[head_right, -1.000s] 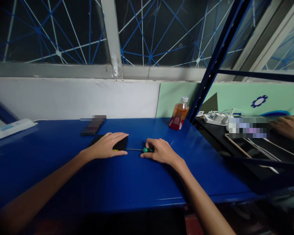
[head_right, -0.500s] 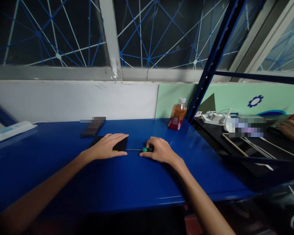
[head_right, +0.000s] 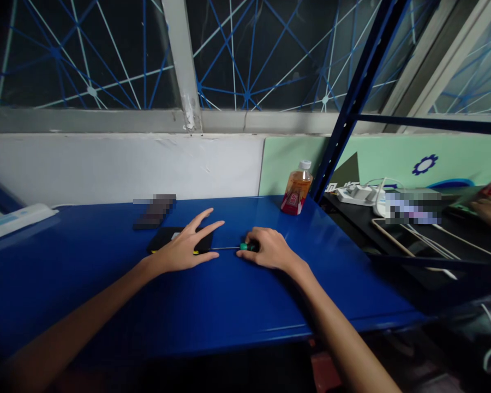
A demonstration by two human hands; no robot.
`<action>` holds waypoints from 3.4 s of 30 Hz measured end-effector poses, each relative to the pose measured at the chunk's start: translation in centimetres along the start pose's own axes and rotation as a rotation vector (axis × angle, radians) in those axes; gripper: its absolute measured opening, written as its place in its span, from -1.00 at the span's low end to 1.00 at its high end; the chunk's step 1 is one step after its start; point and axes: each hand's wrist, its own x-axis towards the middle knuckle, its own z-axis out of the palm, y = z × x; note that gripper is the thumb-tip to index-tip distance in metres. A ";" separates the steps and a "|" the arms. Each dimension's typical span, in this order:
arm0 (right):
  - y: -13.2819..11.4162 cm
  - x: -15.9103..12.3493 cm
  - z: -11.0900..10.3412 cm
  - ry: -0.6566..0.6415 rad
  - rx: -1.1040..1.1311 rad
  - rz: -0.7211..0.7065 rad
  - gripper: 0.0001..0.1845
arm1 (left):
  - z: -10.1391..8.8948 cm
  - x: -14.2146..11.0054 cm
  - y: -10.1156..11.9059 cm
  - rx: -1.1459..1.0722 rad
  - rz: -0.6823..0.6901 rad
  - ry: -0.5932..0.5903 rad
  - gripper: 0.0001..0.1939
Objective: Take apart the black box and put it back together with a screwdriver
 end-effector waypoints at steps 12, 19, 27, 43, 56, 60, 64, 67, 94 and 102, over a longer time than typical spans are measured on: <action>-0.7 -0.1 -0.1 0.001 0.039 -0.014 -0.66 | 0.0 -0.1 -0.5 -0.142 0.042 0.057 -0.55; -0.3 0.0 0.0 0.058 0.030 0.000 -0.65 | -0.1 -0.1 -0.5 -0.213 0.044 0.067 -0.83; -0.4 0.0 0.0 -0.021 -0.020 0.067 -0.59 | -0.2 -0.1 -0.5 -0.190 0.045 0.061 -0.83; -0.1 0.1 -0.9 0.076 -0.051 0.095 -0.63 | -0.2 0.5 -0.5 -0.176 -0.053 0.067 -0.82; 1.2 -0.2 -1.1 0.221 -0.202 0.296 -0.68 | 0.5 3.0 0.6 0.025 -0.078 0.141 -0.82; 1.2 -0.1 -1.1 0.216 -0.206 0.332 -0.65 | -0.5 1.3 -0.2 0.065 -0.036 0.088 -0.72; 1.1 -0.1 -1.1 0.191 -0.210 0.328 -0.65 | -1.2 -2.6 -1.5 0.190 0.001 -0.028 -0.57; 1.0 -0.1 -1.0 0.167 -0.219 0.320 -0.64 | -1.3 -5.1 -2.5 0.296 -0.018 -0.020 -0.48; 2.1 0.2 -0.2 0.105 -0.065 0.147 -0.59 | -1.6 -5.2 3.1 0.383 -0.291 0.190 -0.45; 2.2 0.2 -0.2 0.108 -0.125 0.175 -0.59 | -3.0 -4.9 0.4 0.188 -0.067 -0.115 -0.35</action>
